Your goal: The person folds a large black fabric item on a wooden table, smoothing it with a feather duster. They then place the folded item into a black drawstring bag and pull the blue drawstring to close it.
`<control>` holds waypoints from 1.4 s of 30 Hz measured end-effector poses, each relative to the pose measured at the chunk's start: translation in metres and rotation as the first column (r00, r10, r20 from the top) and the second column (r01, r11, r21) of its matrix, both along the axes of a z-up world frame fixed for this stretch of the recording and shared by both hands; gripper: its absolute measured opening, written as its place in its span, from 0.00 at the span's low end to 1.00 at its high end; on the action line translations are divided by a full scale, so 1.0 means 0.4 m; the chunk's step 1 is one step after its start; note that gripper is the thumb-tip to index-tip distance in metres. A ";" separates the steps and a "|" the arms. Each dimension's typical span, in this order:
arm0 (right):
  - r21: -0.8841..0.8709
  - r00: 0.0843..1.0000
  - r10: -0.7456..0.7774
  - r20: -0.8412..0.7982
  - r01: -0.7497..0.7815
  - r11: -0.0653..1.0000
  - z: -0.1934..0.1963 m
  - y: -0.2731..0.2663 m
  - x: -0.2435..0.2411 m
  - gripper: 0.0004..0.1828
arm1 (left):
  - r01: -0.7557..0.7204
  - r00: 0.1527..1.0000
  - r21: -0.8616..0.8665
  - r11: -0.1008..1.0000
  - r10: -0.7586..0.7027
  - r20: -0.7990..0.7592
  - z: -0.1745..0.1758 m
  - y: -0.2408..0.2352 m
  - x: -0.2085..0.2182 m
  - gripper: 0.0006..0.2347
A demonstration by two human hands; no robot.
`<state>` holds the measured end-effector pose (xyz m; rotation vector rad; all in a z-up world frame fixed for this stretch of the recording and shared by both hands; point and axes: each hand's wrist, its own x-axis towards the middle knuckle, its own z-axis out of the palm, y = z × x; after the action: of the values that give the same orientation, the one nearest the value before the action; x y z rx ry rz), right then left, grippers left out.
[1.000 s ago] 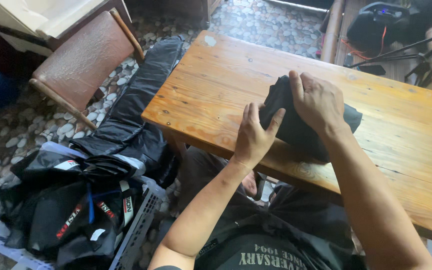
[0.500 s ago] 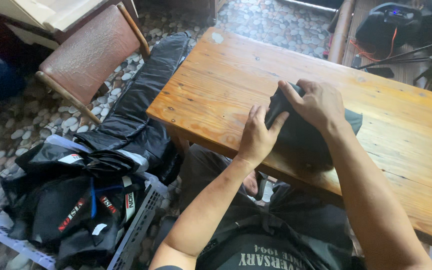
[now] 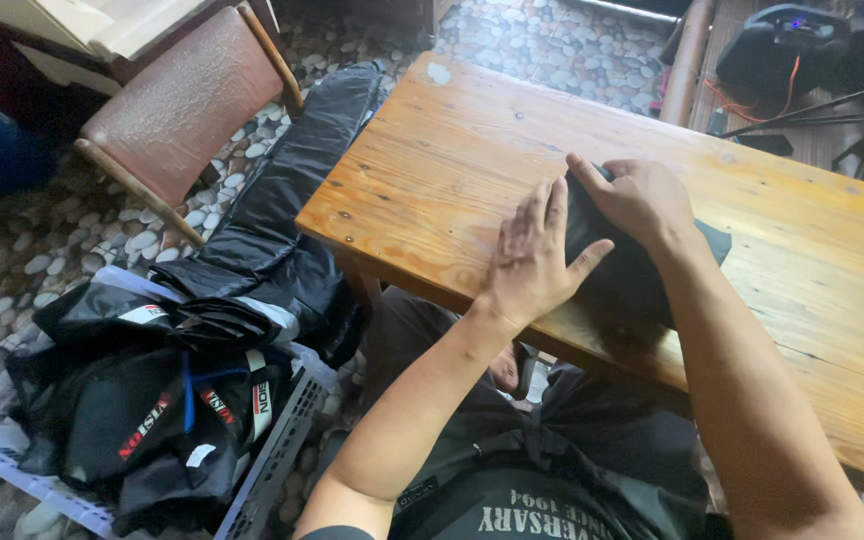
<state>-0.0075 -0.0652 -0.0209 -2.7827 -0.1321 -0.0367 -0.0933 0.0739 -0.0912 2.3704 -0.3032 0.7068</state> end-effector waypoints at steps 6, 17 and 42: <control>-0.057 0.993 0.017 -0.116 -0.023 0.998 -0.005 0.003 0.025 0.47 | 0.058 0.980 0.106 0.993 -0.037 -0.194 -0.006 -0.005 0.012 0.43; -0.048 0.983 0.015 -0.181 -0.024 0.999 -0.001 0.027 0.017 0.44 | 0.086 0.953 0.218 0.972 -0.017 -0.303 -0.048 -0.008 0.056 0.44; -0.025 0.978 0.137 -0.160 -0.143 0.989 0.060 0.057 0.033 0.36 | -0.146 0.903 -0.372 0.917 -0.031 -0.429 0.022 0.060 0.146 0.32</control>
<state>0.0058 -0.0426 0.0032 -2.7914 -0.2910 0.2234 -0.0348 0.0978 -0.0822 2.0716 0.0993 0.2231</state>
